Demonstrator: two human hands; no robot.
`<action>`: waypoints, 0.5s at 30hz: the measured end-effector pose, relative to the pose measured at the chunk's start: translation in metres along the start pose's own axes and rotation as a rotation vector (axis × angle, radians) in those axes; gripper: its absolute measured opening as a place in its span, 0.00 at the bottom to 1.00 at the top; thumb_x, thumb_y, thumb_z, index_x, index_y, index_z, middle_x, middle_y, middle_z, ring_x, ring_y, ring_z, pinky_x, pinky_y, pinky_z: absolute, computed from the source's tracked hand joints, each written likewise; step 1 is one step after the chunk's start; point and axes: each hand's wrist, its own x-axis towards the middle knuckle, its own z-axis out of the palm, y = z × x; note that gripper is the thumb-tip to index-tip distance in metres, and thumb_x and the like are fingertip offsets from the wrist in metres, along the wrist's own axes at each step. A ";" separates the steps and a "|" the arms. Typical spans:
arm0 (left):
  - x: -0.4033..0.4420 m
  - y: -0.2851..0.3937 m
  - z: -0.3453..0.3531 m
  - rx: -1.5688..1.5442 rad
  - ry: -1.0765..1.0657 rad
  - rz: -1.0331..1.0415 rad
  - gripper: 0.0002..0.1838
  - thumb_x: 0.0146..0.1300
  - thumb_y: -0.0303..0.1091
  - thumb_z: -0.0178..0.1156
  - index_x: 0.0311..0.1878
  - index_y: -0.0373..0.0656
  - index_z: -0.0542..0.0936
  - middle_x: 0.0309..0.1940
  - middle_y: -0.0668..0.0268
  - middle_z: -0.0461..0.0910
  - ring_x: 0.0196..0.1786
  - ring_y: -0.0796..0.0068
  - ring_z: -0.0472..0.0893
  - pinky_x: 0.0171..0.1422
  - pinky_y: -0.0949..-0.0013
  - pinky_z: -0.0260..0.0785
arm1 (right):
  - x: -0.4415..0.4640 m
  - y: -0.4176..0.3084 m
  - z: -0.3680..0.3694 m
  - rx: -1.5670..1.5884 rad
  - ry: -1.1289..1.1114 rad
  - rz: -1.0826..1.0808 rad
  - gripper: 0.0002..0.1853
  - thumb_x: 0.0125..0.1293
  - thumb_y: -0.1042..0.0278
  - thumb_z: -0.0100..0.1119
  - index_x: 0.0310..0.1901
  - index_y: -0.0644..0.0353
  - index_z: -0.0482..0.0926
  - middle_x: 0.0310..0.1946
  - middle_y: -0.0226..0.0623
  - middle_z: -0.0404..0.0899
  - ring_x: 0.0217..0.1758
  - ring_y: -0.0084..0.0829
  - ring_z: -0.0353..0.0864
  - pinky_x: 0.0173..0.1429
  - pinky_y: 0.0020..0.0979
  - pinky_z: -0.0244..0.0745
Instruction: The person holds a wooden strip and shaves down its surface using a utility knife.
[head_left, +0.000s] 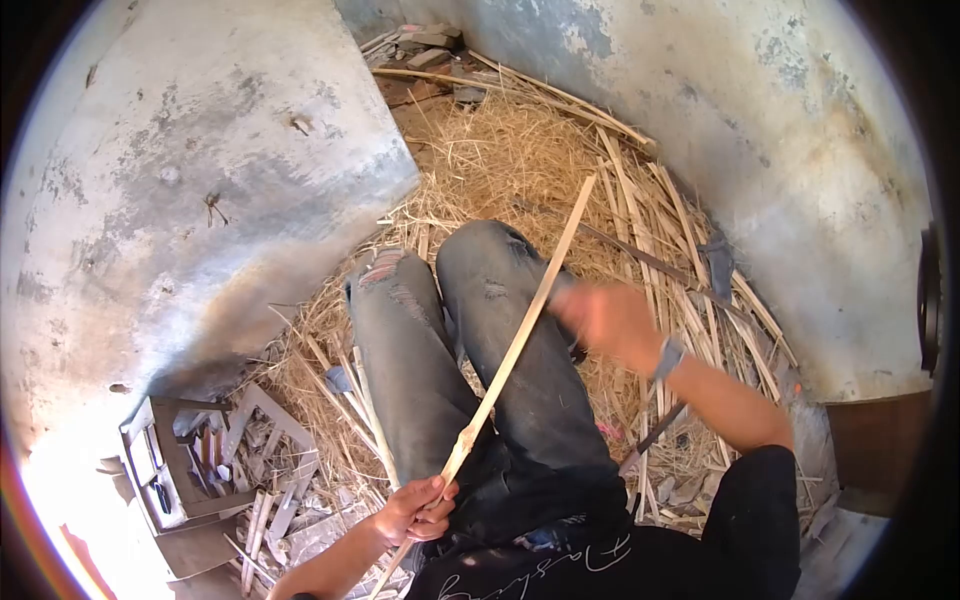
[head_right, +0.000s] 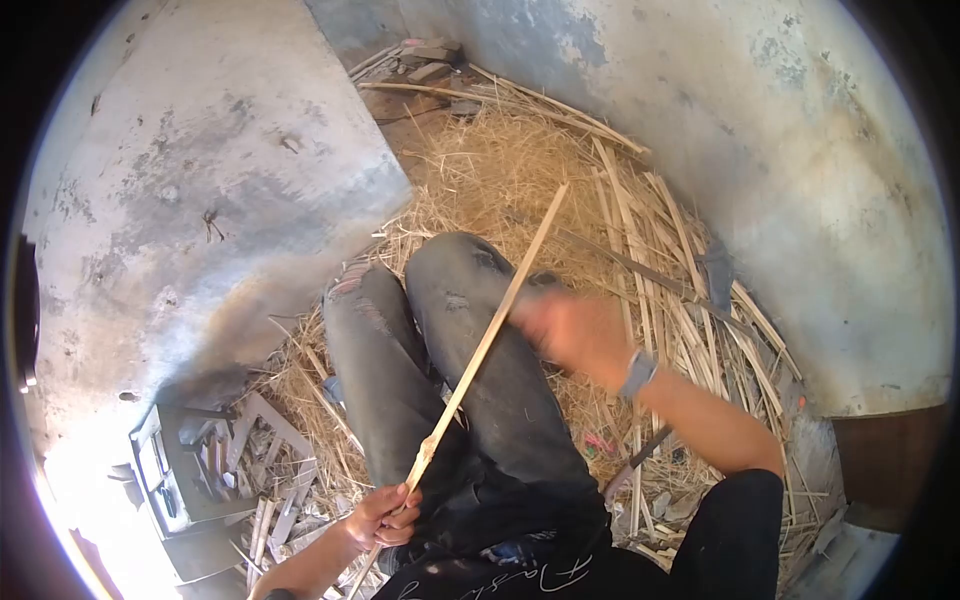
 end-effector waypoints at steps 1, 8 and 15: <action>-0.002 0.000 0.001 0.003 0.000 0.009 0.19 0.87 0.53 0.46 0.48 0.47 0.69 0.20 0.76 0.56 0.15 0.86 0.54 0.16 0.75 0.42 | 0.007 0.063 0.007 -0.075 -0.034 0.157 0.26 0.85 0.45 0.43 0.42 0.54 0.87 0.18 0.45 0.81 0.20 0.48 0.83 0.24 0.50 0.75; 0.001 -0.002 -0.003 -0.021 -0.010 -0.025 0.18 0.88 0.51 0.45 0.48 0.46 0.69 0.20 0.76 0.57 0.15 0.86 0.53 0.16 0.76 0.43 | -0.012 -0.023 -0.018 0.086 -0.279 0.098 0.31 0.82 0.39 0.48 0.30 0.57 0.82 0.21 0.52 0.79 0.23 0.55 0.80 0.30 0.52 0.74; -0.015 -0.004 -0.012 -0.085 -0.068 -0.021 0.16 0.88 0.49 0.44 0.47 0.47 0.69 0.18 0.77 0.57 0.14 0.86 0.55 0.16 0.76 0.45 | 0.034 0.177 -0.031 -0.119 0.073 0.630 0.33 0.82 0.39 0.46 0.37 0.64 0.87 0.32 0.57 0.87 0.37 0.59 0.86 0.46 0.53 0.79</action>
